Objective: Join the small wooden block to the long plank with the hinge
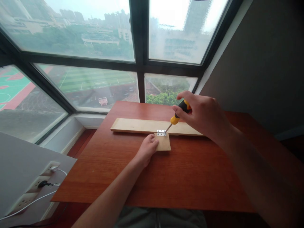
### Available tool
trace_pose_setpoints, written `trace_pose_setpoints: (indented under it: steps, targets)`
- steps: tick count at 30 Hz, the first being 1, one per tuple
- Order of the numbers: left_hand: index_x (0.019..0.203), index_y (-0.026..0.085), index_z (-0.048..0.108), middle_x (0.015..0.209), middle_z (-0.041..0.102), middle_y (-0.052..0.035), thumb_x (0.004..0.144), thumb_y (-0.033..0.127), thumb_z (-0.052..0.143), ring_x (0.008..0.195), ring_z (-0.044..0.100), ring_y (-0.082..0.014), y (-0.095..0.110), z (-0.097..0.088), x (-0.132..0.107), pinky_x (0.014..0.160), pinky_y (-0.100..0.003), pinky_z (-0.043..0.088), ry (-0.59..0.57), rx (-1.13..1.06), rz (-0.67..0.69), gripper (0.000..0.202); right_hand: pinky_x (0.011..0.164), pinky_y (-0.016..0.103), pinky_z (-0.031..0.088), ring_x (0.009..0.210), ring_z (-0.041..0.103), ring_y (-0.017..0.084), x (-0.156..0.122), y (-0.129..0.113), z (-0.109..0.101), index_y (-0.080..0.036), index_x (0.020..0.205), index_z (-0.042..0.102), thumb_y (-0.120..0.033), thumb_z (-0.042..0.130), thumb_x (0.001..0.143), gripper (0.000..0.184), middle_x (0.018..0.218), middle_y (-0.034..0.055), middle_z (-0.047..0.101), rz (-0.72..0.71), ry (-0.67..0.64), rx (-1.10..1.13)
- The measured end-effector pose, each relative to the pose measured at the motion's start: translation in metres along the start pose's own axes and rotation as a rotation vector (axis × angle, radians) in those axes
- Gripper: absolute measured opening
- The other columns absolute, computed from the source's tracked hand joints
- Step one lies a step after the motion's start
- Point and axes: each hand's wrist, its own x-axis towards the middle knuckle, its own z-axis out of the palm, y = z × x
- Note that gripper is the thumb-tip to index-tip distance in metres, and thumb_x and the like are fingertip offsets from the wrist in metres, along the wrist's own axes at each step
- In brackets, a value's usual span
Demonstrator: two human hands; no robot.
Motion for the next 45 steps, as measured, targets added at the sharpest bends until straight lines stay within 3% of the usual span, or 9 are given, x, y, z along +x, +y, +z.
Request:
trace_pose_setpoints:
  steps: [21, 28, 32, 35, 39, 41, 45]
  targets:
    - [0.092, 0.014, 0.056, 0.080, 0.070, -0.0049, 0.070, 0.023, 0.076, 0.068, 0.064, -0.0135, -0.002, -0.002, 0.001, 0.064, -0.023, 0.049, -0.026, -0.023, 0.016, 0.031, 0.057, 0.029, 0.036, 0.062, 0.061, 0.019, -0.010, 0.006, -0.001, -0.020, 0.107, 0.063, -0.044, 0.053, 0.091, 0.031, 0.075, 0.0028, 0.068, 0.029, -0.037, 0.063]
    - [0.093, 0.014, 0.056, 0.082, 0.070, -0.0046, 0.070, 0.023, 0.076, 0.069, 0.064, -0.0132, -0.001, -0.002, 0.001, 0.066, -0.023, 0.049, -0.034, -0.027, 0.013, 0.032, 0.061, 0.029, 0.040, 0.078, 0.065, 0.020, -0.007, 0.006, 0.003, -0.021, 0.103, 0.062, -0.041, 0.057, 0.090, 0.025, 0.099, 0.0057, 0.072, -0.015, -0.063, 0.188]
    - [0.092, 0.015, 0.056, 0.080, 0.070, -0.0040, 0.069, 0.024, 0.077, 0.068, 0.063, -0.0129, -0.001, -0.002, 0.000, 0.063, -0.022, 0.047, -0.029, -0.019, 0.016, 0.033, 0.057, 0.030, 0.037, 0.069, 0.063, 0.020, -0.005, -0.002, -0.002, -0.022, 0.104, 0.061, -0.048, 0.057, 0.088, 0.031, 0.088, 0.0039, 0.071, 0.054, -0.085, 0.063]
    - [0.092, 0.015, 0.056, 0.080, 0.070, -0.0041, 0.069, 0.024, 0.078, 0.068, 0.063, -0.0131, -0.002, -0.003, 0.001, 0.063, -0.022, 0.047, -0.027, -0.024, 0.013, 0.033, 0.059, 0.030, 0.038, 0.071, 0.062, 0.020, -0.005, -0.005, -0.010, -0.022, 0.110, 0.057, -0.034, 0.055, 0.086, 0.027, 0.094, 0.0045, 0.070, 0.053, -0.153, 0.098]
    - [0.092, 0.014, 0.057, 0.081, 0.070, -0.0043, 0.068, 0.024, 0.079, 0.069, 0.064, -0.0135, -0.002, -0.003, 0.002, 0.064, -0.023, 0.049, -0.020, -0.033, 0.010, 0.033, 0.068, 0.028, 0.044, 0.084, 0.063, 0.018, -0.005, -0.004, -0.015, -0.021, 0.116, 0.052, -0.020, 0.054, 0.082, 0.034, 0.110, 0.0063, 0.068, -0.047, -0.230, 0.332]
    - [0.092, 0.014, 0.057, 0.081, 0.070, -0.0046, 0.068, 0.024, 0.079, 0.069, 0.064, -0.0134, -0.002, -0.003, 0.002, 0.065, -0.023, 0.049, -0.026, -0.038, 0.011, 0.034, 0.067, 0.028, 0.044, 0.083, 0.064, 0.019, -0.005, -0.004, -0.013, -0.021, 0.118, 0.052, -0.025, 0.054, 0.087, 0.032, 0.107, 0.0057, 0.069, -0.045, -0.210, 0.320]
    - [0.093, 0.014, 0.057, 0.083, 0.071, -0.0055, 0.069, 0.023, 0.078, 0.069, 0.064, -0.0132, -0.002, -0.002, 0.003, 0.065, -0.023, 0.049, -0.030, -0.042, 0.006, 0.034, 0.058, 0.030, 0.036, 0.071, 0.063, 0.021, -0.004, -0.007, -0.006, -0.021, 0.112, 0.057, -0.041, 0.050, 0.092, 0.028, 0.093, 0.0051, 0.070, 0.025, -0.129, 0.069]
